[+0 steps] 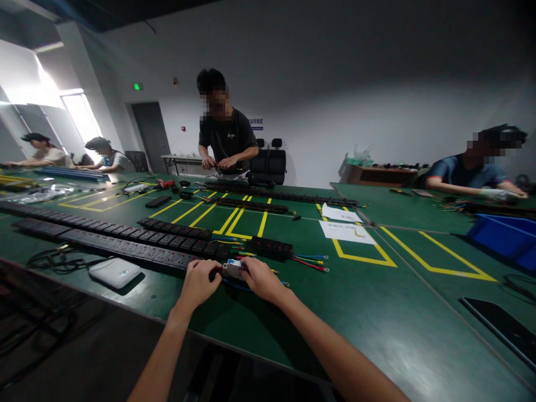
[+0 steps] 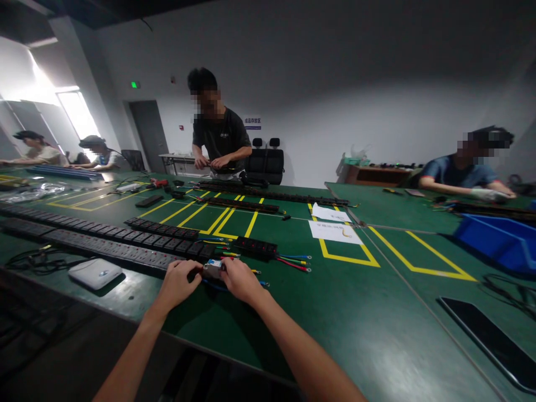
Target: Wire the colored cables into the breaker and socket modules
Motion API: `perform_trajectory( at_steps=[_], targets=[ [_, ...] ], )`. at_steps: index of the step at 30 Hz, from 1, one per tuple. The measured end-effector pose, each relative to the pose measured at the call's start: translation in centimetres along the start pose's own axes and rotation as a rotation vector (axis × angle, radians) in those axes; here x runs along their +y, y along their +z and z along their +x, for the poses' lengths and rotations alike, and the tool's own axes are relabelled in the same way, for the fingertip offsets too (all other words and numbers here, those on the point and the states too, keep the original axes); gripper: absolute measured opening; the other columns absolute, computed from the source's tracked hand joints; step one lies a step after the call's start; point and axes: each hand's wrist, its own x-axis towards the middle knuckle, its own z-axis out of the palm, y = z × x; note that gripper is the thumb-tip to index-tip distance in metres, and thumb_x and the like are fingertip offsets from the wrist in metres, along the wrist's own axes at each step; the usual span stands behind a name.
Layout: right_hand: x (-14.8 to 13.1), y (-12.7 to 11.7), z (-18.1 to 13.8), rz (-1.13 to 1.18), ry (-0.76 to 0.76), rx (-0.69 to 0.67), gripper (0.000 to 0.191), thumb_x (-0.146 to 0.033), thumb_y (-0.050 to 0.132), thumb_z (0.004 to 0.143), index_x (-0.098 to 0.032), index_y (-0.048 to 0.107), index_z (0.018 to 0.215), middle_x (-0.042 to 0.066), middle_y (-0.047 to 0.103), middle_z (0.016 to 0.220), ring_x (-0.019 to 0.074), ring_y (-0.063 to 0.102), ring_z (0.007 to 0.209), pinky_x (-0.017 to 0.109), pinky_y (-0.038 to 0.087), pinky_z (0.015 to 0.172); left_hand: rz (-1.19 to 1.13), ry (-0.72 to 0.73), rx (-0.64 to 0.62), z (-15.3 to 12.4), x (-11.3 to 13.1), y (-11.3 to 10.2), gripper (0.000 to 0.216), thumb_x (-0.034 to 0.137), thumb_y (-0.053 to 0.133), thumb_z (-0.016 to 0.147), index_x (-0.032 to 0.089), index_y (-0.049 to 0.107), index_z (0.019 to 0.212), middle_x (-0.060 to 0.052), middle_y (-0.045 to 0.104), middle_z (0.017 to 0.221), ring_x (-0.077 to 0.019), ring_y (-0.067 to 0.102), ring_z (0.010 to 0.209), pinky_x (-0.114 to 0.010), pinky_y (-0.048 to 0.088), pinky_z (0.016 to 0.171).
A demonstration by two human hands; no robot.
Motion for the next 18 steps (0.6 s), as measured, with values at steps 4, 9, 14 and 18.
perform_trajectory(
  at_steps=[4, 9, 14, 18],
  targets=[
    [0.1, 0.0, 0.2, 0.0, -0.009, -0.004, 0.017, -0.024, 0.053, 0.103, -0.021, 0.062, 0.117, 0.01, 0.071, 0.114, 0.0246, 0.065, 0.106, 0.032, 0.046, 0.089, 0.016, -0.017, 0.016, 0.0, 0.2, 0.0, 0.026, 0.019, 0.055, 0.083, 0.024, 0.069, 0.104, -0.002, 0.078, 0.097, -0.0244, 0.071, 0.095, -0.047, 0.037, 0.104],
    [-0.2, -0.6, 0.2, 0.052, -0.012, 0.005, 0.015, -0.021, 0.056, 0.101, -0.02, 0.064, 0.114, 0.01, 0.073, 0.117, 0.0239, 0.066, 0.108, 0.032, 0.047, 0.091, 0.036, -0.019, 0.024, 0.0, 0.3, 0.1, 0.023, 0.02, 0.054, 0.084, 0.024, 0.068, 0.101, -0.003, 0.078, 0.097, -0.0248, 0.071, 0.096, -0.047, 0.037, 0.104],
    [-0.5, -1.0, 0.1, 0.085, -0.019, 0.017, 0.022, -0.024, 0.059, 0.101, -0.02, 0.064, 0.122, 0.011, 0.07, 0.13, 0.025, 0.065, 0.117, 0.034, 0.047, 0.098, 0.05, -0.005, 0.037, 0.0, 0.1, 0.1, 0.024, 0.02, 0.054, 0.084, 0.025, 0.069, 0.102, -0.003, 0.078, 0.097, -0.0256, 0.071, 0.096, -0.047, 0.039, 0.104],
    [-0.3, -1.7, -0.6, 0.035, -0.039, 0.021, 0.03, -0.032, 0.061, 0.101, -0.02, 0.062, 0.129, 0.012, 0.07, 0.129, 0.0265, 0.064, 0.118, 0.036, 0.049, 0.098, 0.047, -0.009, 0.032, 0.1, 0.2, 0.1, 0.024, 0.021, 0.053, 0.085, 0.025, 0.069, 0.102, -0.002, 0.077, 0.096, -0.0258, 0.071, 0.095, -0.047, 0.039, 0.104]
  ],
)
